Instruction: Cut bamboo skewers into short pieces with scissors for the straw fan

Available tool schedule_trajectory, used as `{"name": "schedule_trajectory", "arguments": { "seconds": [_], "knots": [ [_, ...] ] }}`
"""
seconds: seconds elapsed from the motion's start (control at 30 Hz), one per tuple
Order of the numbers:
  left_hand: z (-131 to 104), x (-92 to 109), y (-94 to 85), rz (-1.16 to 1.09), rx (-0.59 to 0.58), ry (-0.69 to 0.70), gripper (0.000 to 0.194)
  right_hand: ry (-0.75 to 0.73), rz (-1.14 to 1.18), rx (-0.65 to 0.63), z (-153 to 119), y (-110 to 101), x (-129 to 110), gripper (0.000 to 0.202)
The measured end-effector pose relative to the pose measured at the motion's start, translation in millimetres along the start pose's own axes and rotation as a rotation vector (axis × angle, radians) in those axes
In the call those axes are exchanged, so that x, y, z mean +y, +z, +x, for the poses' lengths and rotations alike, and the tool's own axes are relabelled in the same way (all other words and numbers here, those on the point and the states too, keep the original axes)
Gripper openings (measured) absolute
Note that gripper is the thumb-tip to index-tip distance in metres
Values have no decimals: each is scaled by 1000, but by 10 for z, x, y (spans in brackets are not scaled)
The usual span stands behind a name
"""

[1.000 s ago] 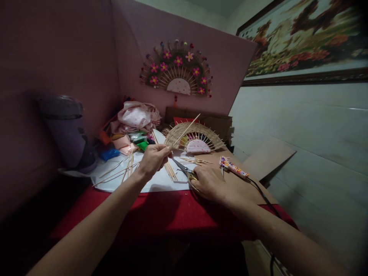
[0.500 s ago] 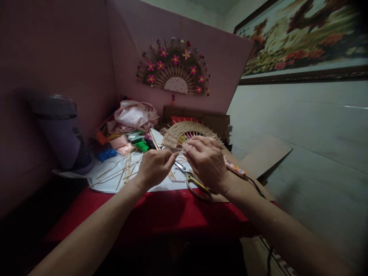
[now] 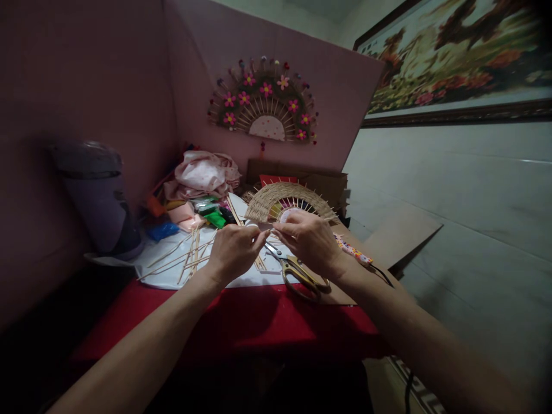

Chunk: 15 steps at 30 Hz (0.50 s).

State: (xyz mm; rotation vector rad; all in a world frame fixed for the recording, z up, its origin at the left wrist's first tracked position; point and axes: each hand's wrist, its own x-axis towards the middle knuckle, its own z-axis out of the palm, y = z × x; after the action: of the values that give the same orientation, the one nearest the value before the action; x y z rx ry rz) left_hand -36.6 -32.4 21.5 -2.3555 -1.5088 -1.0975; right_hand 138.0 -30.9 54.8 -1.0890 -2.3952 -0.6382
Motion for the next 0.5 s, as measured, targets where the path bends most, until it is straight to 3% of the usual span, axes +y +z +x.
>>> {"name": "schedule_trajectory", "arguments": {
  "seconds": [0.23, 0.37, 0.5],
  "knots": [
    [-6, 23, 29, 45, -87, -78, 43, 52, -111, -152, 10, 34, -166, 25],
    [-18, 31, 61, 70, -75, -105, 43, 93, -164, -199, 29, 43, -277, 22],
    [18, -31, 42, -151, -108, -81, 41, 79, 42, -185, 85, 0, -95, 21]
  ]
}}
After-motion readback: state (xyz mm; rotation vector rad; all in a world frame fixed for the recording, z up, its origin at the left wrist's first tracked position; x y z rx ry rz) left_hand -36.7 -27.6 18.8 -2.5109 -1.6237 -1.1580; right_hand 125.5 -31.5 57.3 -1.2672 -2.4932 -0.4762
